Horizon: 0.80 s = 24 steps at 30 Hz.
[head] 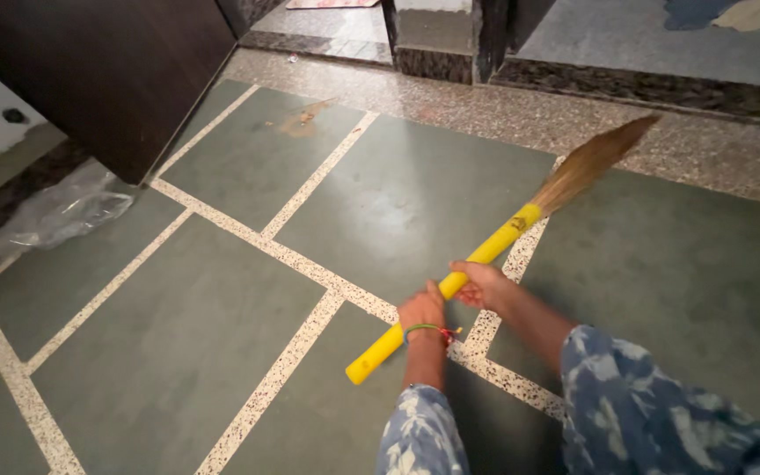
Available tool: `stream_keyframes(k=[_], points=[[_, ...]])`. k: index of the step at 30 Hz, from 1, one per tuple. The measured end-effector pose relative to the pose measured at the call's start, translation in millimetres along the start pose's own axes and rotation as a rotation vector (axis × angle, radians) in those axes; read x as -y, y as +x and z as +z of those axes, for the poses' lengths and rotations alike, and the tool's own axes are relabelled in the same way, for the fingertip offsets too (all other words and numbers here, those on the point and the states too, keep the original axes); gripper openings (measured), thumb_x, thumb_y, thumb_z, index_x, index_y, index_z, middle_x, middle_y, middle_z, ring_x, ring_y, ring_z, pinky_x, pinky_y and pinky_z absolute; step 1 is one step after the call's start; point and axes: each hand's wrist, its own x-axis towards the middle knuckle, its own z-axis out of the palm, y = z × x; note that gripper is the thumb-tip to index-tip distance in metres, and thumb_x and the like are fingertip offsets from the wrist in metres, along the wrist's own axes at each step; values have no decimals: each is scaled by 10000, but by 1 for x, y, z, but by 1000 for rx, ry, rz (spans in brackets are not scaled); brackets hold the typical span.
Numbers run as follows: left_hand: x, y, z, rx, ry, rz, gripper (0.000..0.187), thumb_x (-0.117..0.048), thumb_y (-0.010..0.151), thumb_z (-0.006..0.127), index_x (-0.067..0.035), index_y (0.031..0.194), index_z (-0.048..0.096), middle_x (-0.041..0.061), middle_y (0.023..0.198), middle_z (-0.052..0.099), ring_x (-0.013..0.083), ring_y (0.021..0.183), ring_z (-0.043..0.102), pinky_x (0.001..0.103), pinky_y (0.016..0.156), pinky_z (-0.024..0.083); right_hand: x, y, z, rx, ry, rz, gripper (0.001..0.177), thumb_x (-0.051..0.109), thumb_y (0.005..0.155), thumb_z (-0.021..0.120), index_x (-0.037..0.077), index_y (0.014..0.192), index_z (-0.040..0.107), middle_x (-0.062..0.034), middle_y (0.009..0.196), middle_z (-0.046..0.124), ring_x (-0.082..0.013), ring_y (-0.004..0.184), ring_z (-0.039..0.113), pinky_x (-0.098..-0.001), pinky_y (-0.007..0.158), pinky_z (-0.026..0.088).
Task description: The person sweeps a green tiled floor using a broom with a yellow handle, clearing dust and debris from corners and along walls. They move a plastic bag by hand to reach the floor area underneath it.
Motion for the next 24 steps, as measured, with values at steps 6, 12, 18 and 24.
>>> stream_keyframes(k=[6, 12, 18, 24], points=[[-15, 3, 3, -146, 148, 80, 197, -173, 1022, 476, -135, 1209, 526, 148, 999, 743, 335, 879, 750, 466, 712, 582, -45, -31, 56, -256, 152, -176, 407, 479, 883, 700, 81, 963, 662, -75, 774, 656, -193, 626, 611, -350, 573, 538], [64, -34, 10, 174, -72, 28, 214, -199, 1028, 493, -71, 1197, 518, 223, 1072, 739, 383, 989, 730, 502, 810, 583, -87, -15, 105, -166, -52, 148, 807, 798, 904, 453, 49, 1134, 645, -155, 791, 603, -292, 681, 596, -424, 600, 526], [159, -44, 11, 15, 24, -230, 144, -200, 1033, 487, -108, 1129, 541, 171, 992, 748, 366, 928, 746, 484, 756, 602, -83, 0, 160, 326, -346, 139, 864, 784, 896, 441, 67, 1369, 532, -219, 954, 753, -249, 720, 737, -370, 608, 577], [180, -33, -38, -145, 17, -337, 137, -164, 969, 572, -87, 1074, 529, 173, 898, 744, 374, 844, 754, 489, 713, 605, -43, -38, 180, 220, -368, -40, 826, 755, 886, 455, 73, 1343, 542, -197, 962, 750, -242, 703, 714, -375, 604, 580]])
